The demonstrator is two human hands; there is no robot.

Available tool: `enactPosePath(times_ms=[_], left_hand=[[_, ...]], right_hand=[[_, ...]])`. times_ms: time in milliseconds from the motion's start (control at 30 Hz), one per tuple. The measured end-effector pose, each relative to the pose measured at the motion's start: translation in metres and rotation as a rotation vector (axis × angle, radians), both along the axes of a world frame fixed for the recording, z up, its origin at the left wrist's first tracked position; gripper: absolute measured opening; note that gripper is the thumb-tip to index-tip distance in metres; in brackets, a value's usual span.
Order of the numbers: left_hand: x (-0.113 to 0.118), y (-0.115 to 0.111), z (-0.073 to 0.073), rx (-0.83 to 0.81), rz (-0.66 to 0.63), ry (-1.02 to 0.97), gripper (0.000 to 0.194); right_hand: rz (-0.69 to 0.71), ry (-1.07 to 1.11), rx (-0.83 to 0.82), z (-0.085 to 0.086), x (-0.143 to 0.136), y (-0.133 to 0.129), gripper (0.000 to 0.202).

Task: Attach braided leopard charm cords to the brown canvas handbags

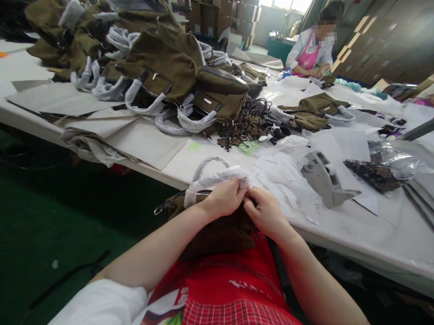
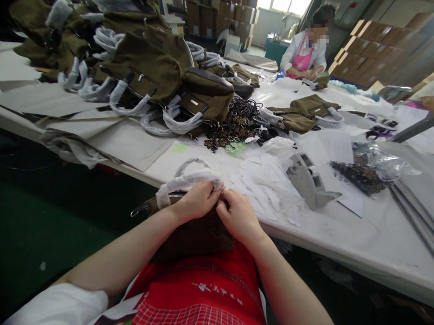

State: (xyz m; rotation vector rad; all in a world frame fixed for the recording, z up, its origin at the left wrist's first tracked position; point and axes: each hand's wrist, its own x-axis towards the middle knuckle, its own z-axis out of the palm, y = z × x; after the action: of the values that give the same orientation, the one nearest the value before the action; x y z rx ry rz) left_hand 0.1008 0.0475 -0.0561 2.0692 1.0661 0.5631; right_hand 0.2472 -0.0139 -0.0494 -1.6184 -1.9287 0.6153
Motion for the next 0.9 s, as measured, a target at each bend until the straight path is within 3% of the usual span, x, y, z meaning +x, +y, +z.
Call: enactPosePath(times_ms=[200,333,467,533,733,900], left_hand=[[-0.007,0.016,-0.003,-0.142,-0.104,-0.274,0.016],[-0.009,0.02,-0.006,-0.157,-0.042,-0.296,0.016],[-0.013,0.022,-0.01,-0.166,-0.025,-0.392,0.022],[-0.015,0.023,-0.011,-0.197,-0.031,-0.436,0.024],[-0.023,0.021,-0.011,-0.273,-0.026,-0.412,0.027],[-0.037,0.015,-0.004,-0.289,0.038,-0.238,0.031]], right_hand=[[0.223,0.109,-0.069,0.008,0.008,-0.002,0.021],[0.21,-0.011,-0.085,0.016,0.01,-0.008,0.014],[0.088,0.157,-0.121,0.018,0.013,-0.017,0.061],[0.042,0.252,-0.165,0.014,0.014,-0.02,0.068],[0.039,0.395,-0.294,-0.003,0.015,-0.024,0.049],[-0.017,0.4,-0.329,-0.012,0.016,-0.027,0.042]])
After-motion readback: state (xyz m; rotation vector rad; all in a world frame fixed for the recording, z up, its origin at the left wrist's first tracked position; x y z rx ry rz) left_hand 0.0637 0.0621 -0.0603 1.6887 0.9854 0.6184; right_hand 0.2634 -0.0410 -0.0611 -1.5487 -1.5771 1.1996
